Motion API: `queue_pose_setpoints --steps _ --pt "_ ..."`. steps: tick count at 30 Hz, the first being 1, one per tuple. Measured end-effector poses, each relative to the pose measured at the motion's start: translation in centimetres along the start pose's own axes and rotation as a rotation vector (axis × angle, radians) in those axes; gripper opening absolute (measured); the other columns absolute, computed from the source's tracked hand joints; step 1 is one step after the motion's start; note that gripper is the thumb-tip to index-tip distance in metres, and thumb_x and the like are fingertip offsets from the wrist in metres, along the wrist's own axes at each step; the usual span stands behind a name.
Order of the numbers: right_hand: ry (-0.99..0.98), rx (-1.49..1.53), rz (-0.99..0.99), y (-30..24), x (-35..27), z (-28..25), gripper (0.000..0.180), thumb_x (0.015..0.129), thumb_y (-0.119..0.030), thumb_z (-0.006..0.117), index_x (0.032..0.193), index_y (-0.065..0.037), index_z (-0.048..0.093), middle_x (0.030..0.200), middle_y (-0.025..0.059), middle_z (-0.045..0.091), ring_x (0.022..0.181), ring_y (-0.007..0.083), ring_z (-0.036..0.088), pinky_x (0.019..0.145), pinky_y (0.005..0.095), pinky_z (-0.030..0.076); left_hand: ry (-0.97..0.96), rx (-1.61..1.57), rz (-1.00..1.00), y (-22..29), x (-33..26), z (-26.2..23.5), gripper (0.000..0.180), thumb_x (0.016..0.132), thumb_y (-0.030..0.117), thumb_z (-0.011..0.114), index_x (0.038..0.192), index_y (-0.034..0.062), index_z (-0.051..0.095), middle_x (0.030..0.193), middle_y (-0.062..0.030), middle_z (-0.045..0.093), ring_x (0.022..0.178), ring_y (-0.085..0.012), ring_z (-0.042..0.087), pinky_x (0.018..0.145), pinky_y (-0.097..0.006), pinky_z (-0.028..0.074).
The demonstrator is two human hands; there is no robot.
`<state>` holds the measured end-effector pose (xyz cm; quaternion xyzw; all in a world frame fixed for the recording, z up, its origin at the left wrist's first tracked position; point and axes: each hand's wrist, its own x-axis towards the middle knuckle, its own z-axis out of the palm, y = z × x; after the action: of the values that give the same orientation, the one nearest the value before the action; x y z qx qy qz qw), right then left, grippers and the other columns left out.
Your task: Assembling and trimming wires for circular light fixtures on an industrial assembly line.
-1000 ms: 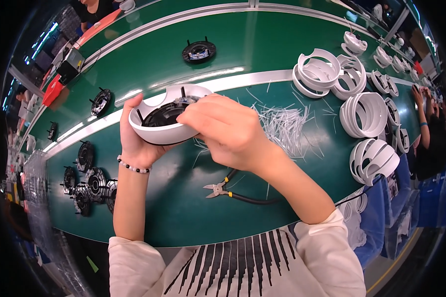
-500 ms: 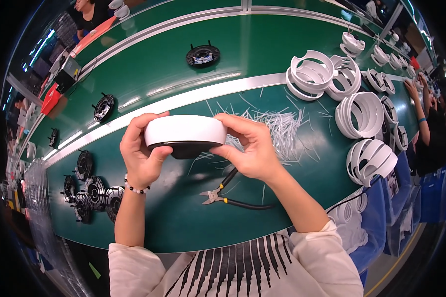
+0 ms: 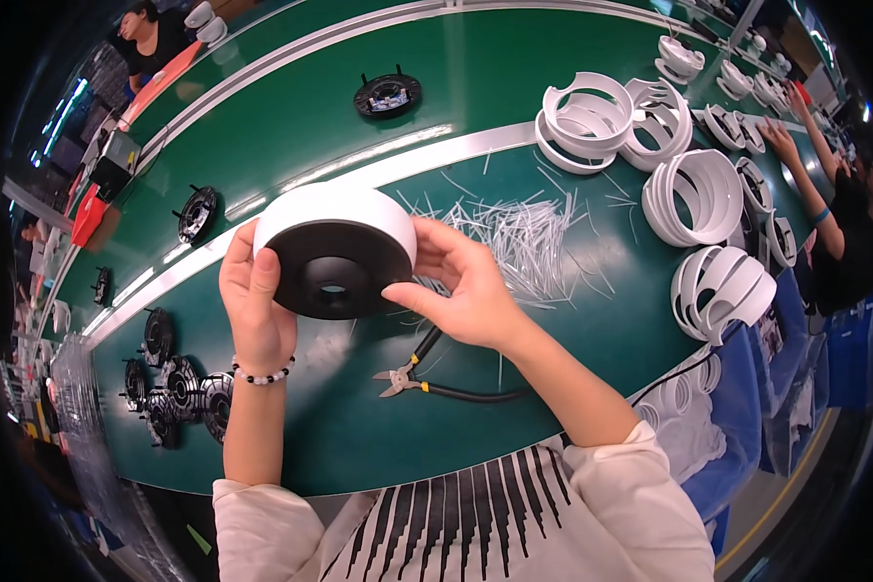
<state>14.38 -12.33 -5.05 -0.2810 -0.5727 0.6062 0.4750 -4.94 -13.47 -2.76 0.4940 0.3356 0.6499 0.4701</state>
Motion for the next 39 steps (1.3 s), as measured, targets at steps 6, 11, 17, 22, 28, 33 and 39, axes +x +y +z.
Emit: queue_pose_setpoints --steps 6,11,17,22,28,33,39 --pt "0.065 0.000 -0.105 -0.6 -0.3 0.1 0.045 0.067 0.006 0.064 0.110 0.005 0.048 0.104 0.0112 0.055 0.096 0.0187 0.055 0.088 0.0316 0.042 -0.040 0.031 0.127 1.0 -0.7 0.7 0.048 0.069 0.022 0.072 0.099 -0.0015 0.043 0.093 -0.0050 0.054 0.084 -0.0104 0.052 0.082 -0.028 0.041" --pt "0.023 -0.532 -0.580 -1.2 0.1 -1.9 0.036 0.063 0.010 0.060 0.098 0.003 0.054 0.099 0.0177 0.059 0.092 0.0269 0.058 0.078 0.0340 0.048 -0.479 0.701 0.428 4.1 0.6 0.2 0.032 0.055 0.000 0.071 0.079 0.0056 0.050 0.087 -0.0089 0.063 0.097 -0.0286 0.056 0.094 -0.047 0.032" --pt "0.122 -0.908 -0.993 -4.6 -1.0 -2.3 0.047 0.054 0.009 0.060 0.100 0.000 0.056 0.105 0.0179 0.055 0.099 0.0330 0.053 0.085 0.0388 0.044 -0.444 0.987 0.886 3.8 0.3 1.2 0.022 0.059 0.003 0.062 0.065 0.0027 0.040 0.089 -0.0168 0.061 0.086 -0.0380 0.058 0.069 -0.037 0.052" --pt "0.041 0.026 -0.131 -4.8 -0.8 -4.3 0.063 0.077 -0.029 0.054 0.126 0.003 0.032 0.117 0.0189 0.046 0.099 0.0243 0.052 0.083 0.0360 0.045 -0.538 0.953 0.985 2.4 -0.3 0.4 0.017 0.057 0.006 0.055 0.062 0.0010 0.039 0.096 -0.0187 0.059 0.095 -0.0388 0.054 0.073 -0.040 0.051" --pt "0.039 -0.399 0.111 -4.2 -0.6 -3.5 0.056 0.087 -0.044 0.041 0.061 0.003 0.056 0.052 0.0049 0.051 0.053 0.0095 0.049 0.045 0.0266 0.038 -0.624 0.923 1.007 0.6 -0.4 2.5 0.019 0.050 0.002 0.056 0.058 0.0010 0.038 0.097 -0.0201 0.059 0.091 -0.0395 0.056 0.067 -0.037 0.053" --pt "0.131 -0.596 -0.009 -4.1 -0.1 -2.6 0.054 0.087 -0.037 0.045 0.052 0.004 0.050 0.042 0.0121 0.044 0.039 0.0143 0.043 0.040 0.0302 0.034 -0.556 0.946 0.984 -0.1 -1.0 2.6 0.019 0.053 0.001 0.058 0.058 0.0012 0.040 0.099 -0.0190 0.058 0.094 -0.0381 0.056 0.066 -0.036 0.053" --pt "0.150 -0.624 0.019 -2.8 0.4 -4.0 0.051 0.086 -0.037 0.045 0.056 0.004 0.052 0.045 0.0146 0.046 0.042 0.0205 0.049 0.043 0.0323 0.037 -0.545 0.963 0.923 -0.6 -0.2 3.0 0.017 0.055 0.000 0.058 0.059 0.0001 0.041 0.098 -0.0192 0.059 0.092 -0.0391 0.056 0.066 -0.036 0.052"
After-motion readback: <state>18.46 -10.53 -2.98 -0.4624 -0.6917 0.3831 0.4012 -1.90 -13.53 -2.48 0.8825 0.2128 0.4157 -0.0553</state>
